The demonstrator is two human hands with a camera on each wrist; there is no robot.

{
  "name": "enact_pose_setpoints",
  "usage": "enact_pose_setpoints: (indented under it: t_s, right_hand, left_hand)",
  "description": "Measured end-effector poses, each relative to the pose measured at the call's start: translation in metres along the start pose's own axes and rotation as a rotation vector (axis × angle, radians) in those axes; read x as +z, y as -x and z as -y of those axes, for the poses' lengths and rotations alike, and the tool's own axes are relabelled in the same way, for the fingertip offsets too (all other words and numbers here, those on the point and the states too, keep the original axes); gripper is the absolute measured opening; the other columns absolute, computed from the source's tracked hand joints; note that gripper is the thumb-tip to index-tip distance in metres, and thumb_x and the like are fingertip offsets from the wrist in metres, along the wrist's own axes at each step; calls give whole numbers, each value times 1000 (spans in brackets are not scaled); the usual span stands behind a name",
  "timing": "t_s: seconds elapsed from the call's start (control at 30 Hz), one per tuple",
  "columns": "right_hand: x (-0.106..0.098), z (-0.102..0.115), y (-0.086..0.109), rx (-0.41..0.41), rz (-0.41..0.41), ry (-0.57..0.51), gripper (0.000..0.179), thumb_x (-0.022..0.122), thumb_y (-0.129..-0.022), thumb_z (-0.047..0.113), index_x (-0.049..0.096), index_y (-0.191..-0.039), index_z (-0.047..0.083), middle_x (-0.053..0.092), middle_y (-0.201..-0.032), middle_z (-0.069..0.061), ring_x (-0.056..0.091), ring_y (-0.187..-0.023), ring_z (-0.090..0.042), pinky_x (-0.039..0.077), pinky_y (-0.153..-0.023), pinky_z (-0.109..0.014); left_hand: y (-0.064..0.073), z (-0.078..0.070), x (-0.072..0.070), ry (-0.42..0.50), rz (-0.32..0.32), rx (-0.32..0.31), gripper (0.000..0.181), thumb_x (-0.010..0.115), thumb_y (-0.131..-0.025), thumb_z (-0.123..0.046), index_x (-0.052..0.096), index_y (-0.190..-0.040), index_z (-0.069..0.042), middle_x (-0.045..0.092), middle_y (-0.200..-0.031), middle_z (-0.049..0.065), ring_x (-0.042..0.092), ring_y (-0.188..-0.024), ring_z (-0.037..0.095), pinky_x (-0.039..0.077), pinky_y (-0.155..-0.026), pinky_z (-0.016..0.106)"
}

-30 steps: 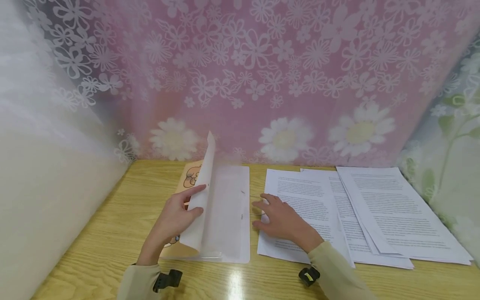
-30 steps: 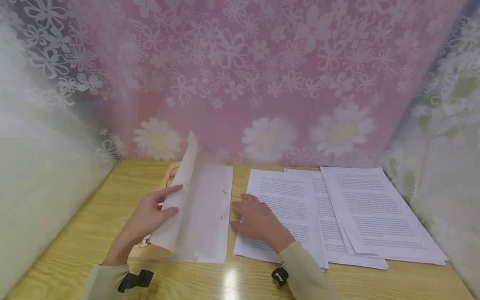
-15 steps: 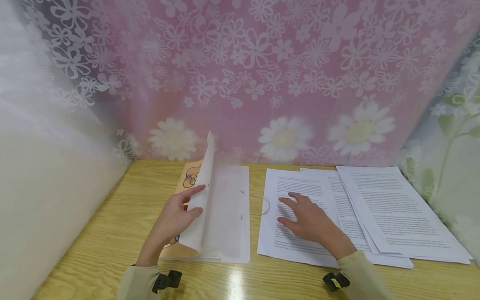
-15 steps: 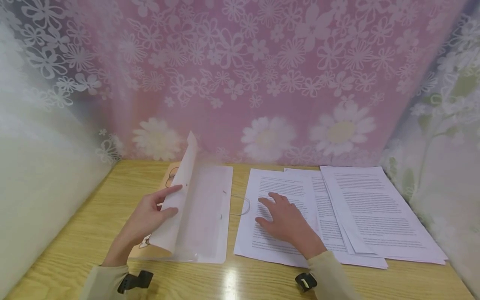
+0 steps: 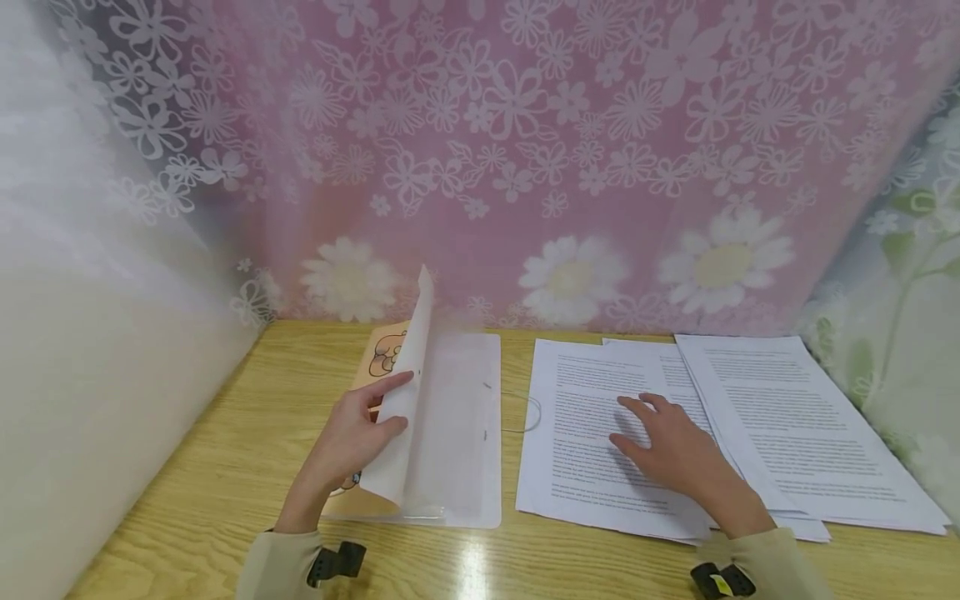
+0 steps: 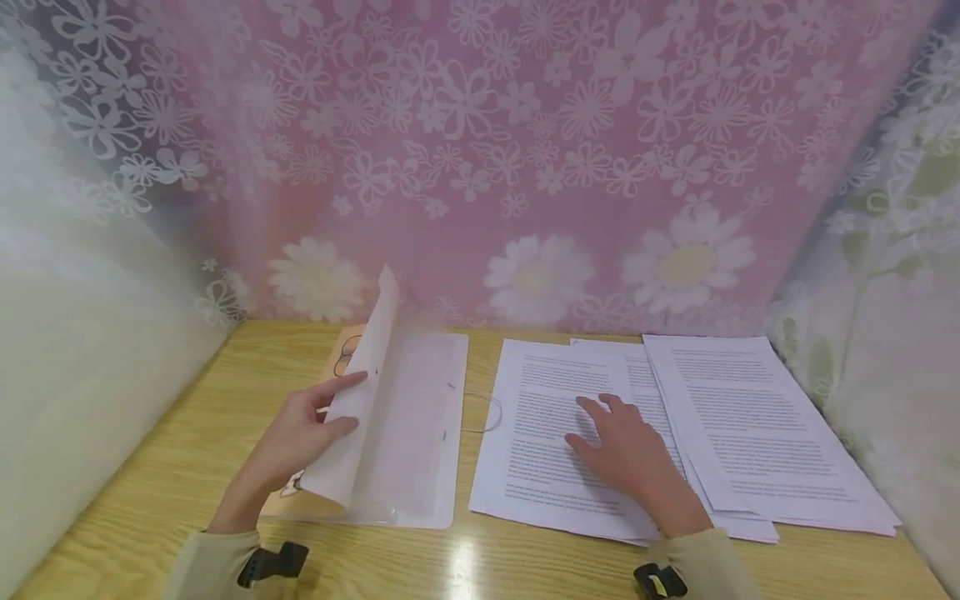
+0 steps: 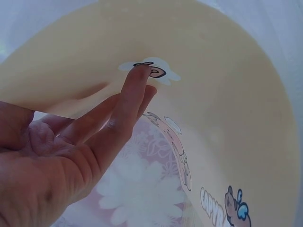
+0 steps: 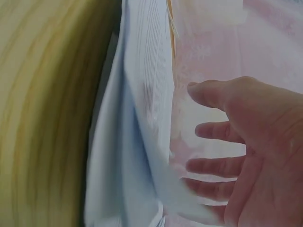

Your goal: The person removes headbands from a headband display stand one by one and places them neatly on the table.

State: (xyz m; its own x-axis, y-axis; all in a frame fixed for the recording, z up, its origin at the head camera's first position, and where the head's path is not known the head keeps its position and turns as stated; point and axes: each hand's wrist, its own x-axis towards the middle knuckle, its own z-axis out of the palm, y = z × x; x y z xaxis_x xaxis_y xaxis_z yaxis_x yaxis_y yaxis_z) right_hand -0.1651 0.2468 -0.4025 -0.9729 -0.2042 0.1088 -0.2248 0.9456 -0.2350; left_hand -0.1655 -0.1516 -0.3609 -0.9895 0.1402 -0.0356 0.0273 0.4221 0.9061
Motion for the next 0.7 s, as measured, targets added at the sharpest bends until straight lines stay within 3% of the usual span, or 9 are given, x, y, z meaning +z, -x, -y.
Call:
enact_pose_setpoints:
  t_s: [0.13,0.27,0.43,0.6,0.7]
  right_hand:
    - [-6,-12,7,75,23,11,59,62,-87,41,50,-135,8,47,-131,-29,47,-112,-54,47,-69,-64]
    - [-9,-22,13,147,64,28,62,62,-86,41,49,-134,3,47,-127,-34,48,-105,-58,46,-68,-63]
    - [-13,-37,15,206,138,32,75,64,-84,45,44,-133,-8,50,-117,-40,52,-100,-56,47,-73,-60]
    - [-12,-47,16,204,157,12,86,69,-79,49,42,-132,-13,55,-108,-39,55,-98,-52,49,-72,-55]
    - [-13,-49,16,206,163,0,87,71,-77,48,41,-131,-14,55,-108,-38,54,-98,-52,49,-72,-55]
  left_hand:
    - [-1,1,-1,-28,-4,7,54,59,-86,-7,52,-135,-29,52,-136,8,61,-76,15,51,-57,27]
    - [-1,3,-3,-59,3,4,56,57,-85,-8,51,-135,-34,48,-138,3,35,-52,10,35,-45,23]
    - [-1,2,-4,-65,10,5,56,56,-85,-8,51,-134,-36,50,-134,3,28,-49,9,30,-42,22]
    - [0,2,-4,-47,5,5,58,56,-84,-6,52,-133,-35,53,-131,4,29,-50,10,29,-42,22]
    - [-1,2,-3,-69,-4,25,58,56,-83,-5,53,-133,-35,57,-124,5,23,-49,9,26,-42,21]
